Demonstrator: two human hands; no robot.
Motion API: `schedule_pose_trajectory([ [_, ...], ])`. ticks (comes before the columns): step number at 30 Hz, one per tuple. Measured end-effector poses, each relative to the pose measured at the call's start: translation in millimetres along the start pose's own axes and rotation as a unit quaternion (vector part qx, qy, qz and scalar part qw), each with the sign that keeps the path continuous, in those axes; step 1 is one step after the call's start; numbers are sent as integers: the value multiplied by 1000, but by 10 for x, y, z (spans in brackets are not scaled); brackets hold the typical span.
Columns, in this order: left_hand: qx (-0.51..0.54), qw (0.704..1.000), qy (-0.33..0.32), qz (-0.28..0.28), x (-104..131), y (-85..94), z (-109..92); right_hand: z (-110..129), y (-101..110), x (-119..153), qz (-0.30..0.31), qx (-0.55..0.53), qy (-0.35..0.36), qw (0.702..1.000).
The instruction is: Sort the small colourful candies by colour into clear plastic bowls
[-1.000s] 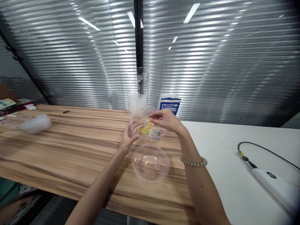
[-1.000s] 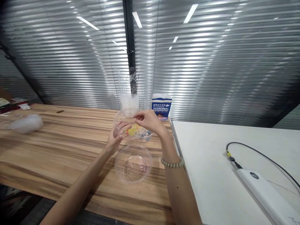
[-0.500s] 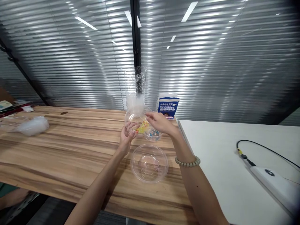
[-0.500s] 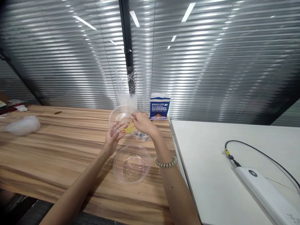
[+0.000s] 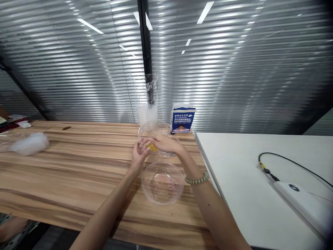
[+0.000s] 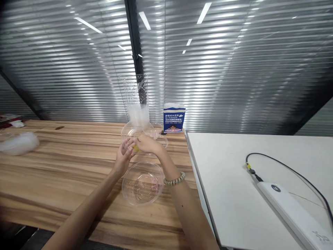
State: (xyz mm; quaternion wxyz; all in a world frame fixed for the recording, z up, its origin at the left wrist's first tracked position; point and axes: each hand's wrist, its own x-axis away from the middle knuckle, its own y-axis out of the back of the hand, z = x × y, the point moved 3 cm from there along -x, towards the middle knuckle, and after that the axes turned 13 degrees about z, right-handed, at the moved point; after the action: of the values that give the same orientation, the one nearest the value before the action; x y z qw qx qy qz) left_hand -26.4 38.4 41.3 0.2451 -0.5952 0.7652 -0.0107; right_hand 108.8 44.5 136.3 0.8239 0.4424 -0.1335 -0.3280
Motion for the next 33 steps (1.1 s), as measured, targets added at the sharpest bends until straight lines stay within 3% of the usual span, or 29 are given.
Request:
schedule_pose_trajectory([
  [5,23,999,35,29,-9,30,13,75,124,61,-46,-97,26,994],
  [10,31,998,10,61,-11,42,-8,-59,349,182,-242,-257,47,935],
  [13,40,996,-5,82,-12,37,-42,-185,430,228,-335,-238,36,911],
  [18,64,991,-10,117,4,-15,-100,-125,475,296,-403,-171,54,897],
  [21,66,991,-11,117,8,-34,-106,65,468,333,-344,-116,94,927],
  [25,62,993,-7,104,-4,2,-57,213,320,263,-135,18,104,985],
  [29,49,995,4,85,-16,61,-8,102,136,126,-31,118,39,992],
  [33,55,995,6,78,-16,61,-19,-23,52,48,3,136,7,991],
])
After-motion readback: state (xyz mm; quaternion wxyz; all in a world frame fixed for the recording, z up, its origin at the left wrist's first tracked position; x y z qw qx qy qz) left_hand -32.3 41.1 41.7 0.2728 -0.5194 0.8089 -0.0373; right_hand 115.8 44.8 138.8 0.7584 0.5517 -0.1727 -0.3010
